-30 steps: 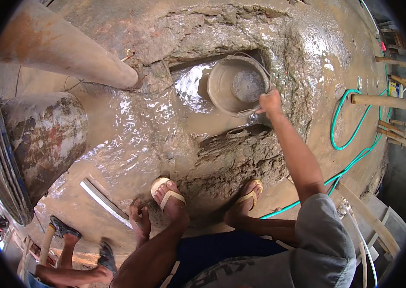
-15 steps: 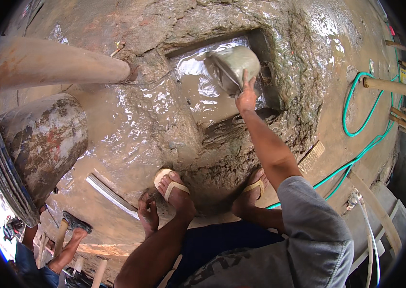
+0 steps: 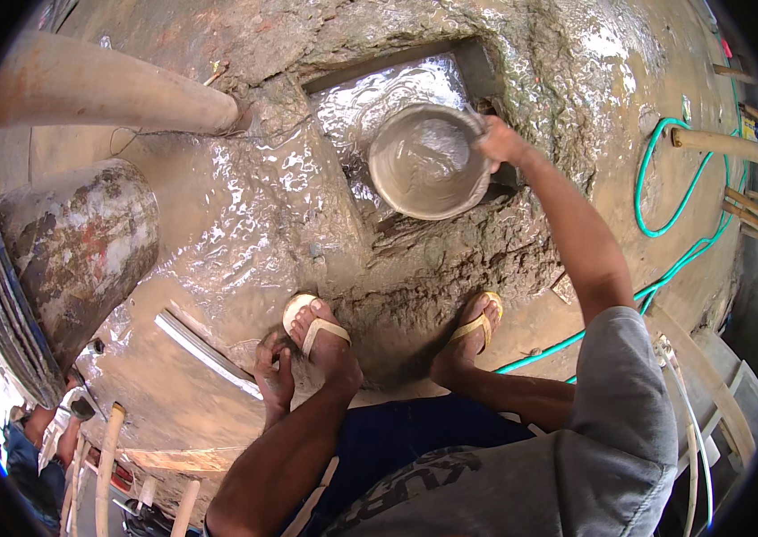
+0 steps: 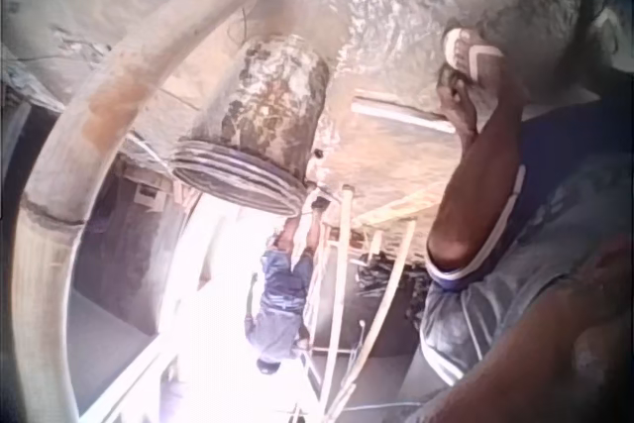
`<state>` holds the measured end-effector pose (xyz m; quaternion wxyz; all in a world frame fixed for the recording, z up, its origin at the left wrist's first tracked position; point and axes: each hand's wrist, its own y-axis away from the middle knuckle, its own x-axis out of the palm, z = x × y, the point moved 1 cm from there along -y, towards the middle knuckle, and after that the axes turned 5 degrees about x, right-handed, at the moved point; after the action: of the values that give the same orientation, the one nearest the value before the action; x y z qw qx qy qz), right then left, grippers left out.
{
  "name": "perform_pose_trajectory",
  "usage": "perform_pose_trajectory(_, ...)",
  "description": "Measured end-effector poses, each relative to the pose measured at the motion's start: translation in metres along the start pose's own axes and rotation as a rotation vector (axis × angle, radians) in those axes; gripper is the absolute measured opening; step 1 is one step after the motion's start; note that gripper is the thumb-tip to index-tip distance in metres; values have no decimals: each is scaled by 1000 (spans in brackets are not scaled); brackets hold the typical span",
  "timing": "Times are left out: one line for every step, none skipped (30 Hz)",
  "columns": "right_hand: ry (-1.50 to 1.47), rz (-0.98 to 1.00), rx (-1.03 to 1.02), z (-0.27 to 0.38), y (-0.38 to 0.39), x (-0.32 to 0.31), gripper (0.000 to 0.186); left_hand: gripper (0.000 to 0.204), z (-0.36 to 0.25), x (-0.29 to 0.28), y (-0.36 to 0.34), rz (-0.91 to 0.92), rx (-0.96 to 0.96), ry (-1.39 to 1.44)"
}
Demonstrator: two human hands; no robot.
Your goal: The person cleans a square drainage pit in a wet concrete floor by scooping out water with a small bowl and scraping the inner walls with a piece of wood.
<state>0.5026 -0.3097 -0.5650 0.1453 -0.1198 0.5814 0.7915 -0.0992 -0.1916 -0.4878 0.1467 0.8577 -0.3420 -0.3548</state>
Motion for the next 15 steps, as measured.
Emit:
perform_pose_trajectory(-67, -34, 29, 4, 19, -15, 58, 39, 9, -3, 2, -14, 0, 14)
perform_pose_trajectory(-86, -72, 39, 10, 34, -29, 52, 39, 16, -6, 5, -37, -3, 26)
perform_pose_trajectory(-105, -113, 61, 10, 51, -44, 46, 38, 11, -8, 6, -42, -6, -11)
perform_pose_trajectory(-155, -173, 38, 12, 69, -61, 48, 38, 14, -9, 9, -43, -19, -3)
perform_pose_trajectory(-206, -238, 11, 18, 87, -76, 50, 38, 17, -10, 10, -60, -29, -13)
perform_pose_trajectory(-266, -344, 1, 33, 106, -86, 52, 38, 20, -13, 12, -82, -43, -30)
perform_pose_trajectory(-279, -416, -64, 22, 111, -114, 51, 39, 18, -10, 11, -74, -49, -11)
perform_pose_trajectory(-297, -348, -159, 38, 128, -130, 60, 39, 18, -12, 12, -76, -56, -5)
perform_pose_trajectory(-282, -482, -224, 56, 139, -137, 55, 39, 17, -14, 13, -78, -67, -19)
perform_pose_trajectory(-224, -519, -244, 63, 143, -159, 50, 40, 15, -14, 12, -76, -73, -26)
perform_pose_trajectory(-238, -603, -283, 84, 146, -162, 49, 40, 13, -18, 14, -83, -82, -29)
perform_pose_trajectory(-231, -734, -304, 100, 147, -173, 46, 40, 10, -18, 13, -68, -102, -49)
perform_pose_trajectory(-148, -733, -244, 105, 143, -217, 44, 41, 9, -12, 8, -38, -107, -48)
perform_pose_trajectory(-124, -821, -429, 133, 146, -210, 43, 41, 8, -14, 10, -39, -114, -50)
perform_pose_trajectory(-120, -849, -324, 117, 123, -290, 39, 41, 6, -6, 4, -16, -64, -56)
